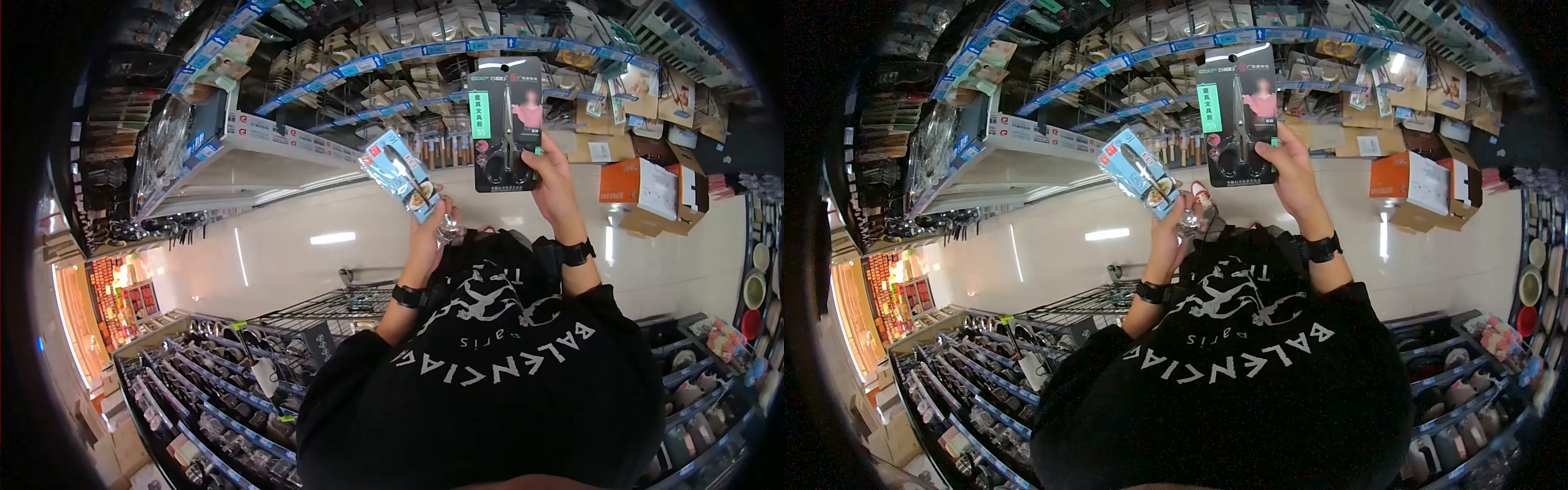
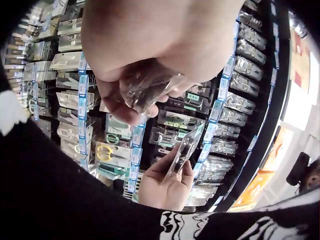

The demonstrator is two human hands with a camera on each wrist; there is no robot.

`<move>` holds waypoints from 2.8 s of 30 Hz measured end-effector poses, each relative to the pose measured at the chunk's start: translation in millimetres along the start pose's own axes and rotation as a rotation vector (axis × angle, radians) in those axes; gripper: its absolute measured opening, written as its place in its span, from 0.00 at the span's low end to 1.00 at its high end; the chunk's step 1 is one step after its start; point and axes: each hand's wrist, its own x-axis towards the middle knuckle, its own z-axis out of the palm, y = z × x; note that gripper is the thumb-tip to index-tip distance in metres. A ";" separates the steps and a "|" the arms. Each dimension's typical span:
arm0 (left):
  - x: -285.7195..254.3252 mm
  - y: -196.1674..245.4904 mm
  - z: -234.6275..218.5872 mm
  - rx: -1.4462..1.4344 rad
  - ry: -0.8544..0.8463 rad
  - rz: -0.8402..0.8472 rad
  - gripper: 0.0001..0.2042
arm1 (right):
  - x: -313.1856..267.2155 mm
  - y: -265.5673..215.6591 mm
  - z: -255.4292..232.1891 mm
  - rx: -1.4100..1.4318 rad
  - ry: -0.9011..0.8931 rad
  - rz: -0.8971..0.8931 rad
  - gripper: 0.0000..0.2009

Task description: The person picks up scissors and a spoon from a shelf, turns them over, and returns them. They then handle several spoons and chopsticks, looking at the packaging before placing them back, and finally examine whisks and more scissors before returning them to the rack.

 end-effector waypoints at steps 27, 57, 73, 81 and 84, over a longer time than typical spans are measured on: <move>193.5 138.0 12.6 0.330 -0.324 0.071 0.19 | 185.5 -13.2 54.6 -0.381 0.072 -0.084 0.21; 257.0 225.1 75.1 0.280 -0.370 0.463 0.37 | 285.6 -11.2 84.7 -0.726 0.050 -0.254 0.15; 251.9 242.7 70.2 0.090 -0.688 0.554 0.06 | 284.8 -1.9 85.4 -0.963 -0.014 -0.478 0.18; 253.2 267.1 58.7 0.251 -0.919 0.517 0.10 | 287.6 -4.6 119.6 -0.727 -0.049 -0.501 0.11; 254.3 266.3 58.2 0.259 -0.919 0.550 0.09 | 292.2 -3.9 129.2 -0.730 -0.049 -0.551 0.11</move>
